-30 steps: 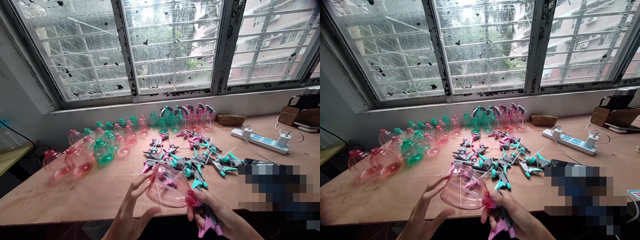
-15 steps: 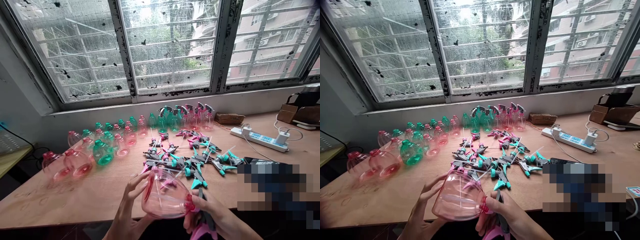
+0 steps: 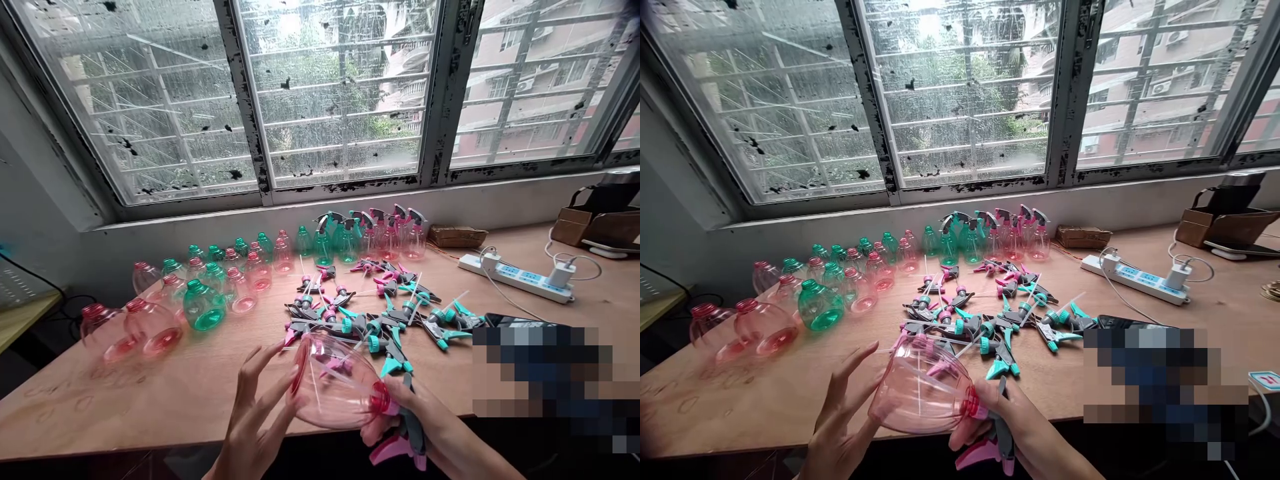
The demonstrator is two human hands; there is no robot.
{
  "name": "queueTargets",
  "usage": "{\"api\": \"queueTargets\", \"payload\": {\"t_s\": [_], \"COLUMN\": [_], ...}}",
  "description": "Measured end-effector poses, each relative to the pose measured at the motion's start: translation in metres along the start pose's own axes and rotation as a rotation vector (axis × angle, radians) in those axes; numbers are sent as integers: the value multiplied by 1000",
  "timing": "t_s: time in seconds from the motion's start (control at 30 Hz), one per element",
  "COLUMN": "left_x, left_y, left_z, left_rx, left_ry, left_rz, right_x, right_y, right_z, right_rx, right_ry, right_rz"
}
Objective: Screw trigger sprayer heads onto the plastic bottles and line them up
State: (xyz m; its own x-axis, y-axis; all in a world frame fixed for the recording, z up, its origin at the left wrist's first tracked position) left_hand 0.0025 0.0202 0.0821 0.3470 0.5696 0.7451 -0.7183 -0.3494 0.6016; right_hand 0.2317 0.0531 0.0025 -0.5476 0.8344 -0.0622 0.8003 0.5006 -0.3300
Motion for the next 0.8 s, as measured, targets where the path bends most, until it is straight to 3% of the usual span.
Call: {"api": "queueTargets", "payload": {"t_s": [0.07, 0.17, 0.23, 0.33, 0.4, 0.5, 0.67, 0.8], "left_x": [-1, -4, -4, -6, -10, -12, -6, 0], "left_y": [-6, -15, -22, -30, -31, -26, -17, -16], "left_z": [-9, -23, -24, -16, -11, -5, 7, 18], "left_rx": [-147, -555, -781, -902, -882, -840, -645, -504], "left_ry": [104, 303, 401, 557, 671, 690, 436, 208], "left_rz": [-38, -23, -32, -124, -155, -113, -25, -38], "right_x": [-7, -36, -53, -57, -53, -41, -28, -20], "right_y": [10, 1, -18, -37, -40, -36, -24, -9], "right_z": [-17, -59, -66, -56, -52, -52, -51, -39], "right_rx": [-260, -823, -1140, -1383, -1366, -1207, -982, -776], "right_ry": [201, 791, 1086, 1226, 1239, 1128, 812, 443], "right_rz": [140, 313, 273, 163, 152, 152, 44, 27]}}
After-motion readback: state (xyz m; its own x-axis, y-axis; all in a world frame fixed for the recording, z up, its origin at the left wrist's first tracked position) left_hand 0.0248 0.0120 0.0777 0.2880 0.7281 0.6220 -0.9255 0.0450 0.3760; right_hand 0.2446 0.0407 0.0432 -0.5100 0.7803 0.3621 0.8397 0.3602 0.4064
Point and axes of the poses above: each hand's wrist, its own x-axis towards the middle knuckle, its own y-axis out of the back of the hand, z = x × y, the point moved 7 cm from there along x, towards the middle knuckle, and after that the axes turned 4 degrees about -z, right-handed, at the moved point
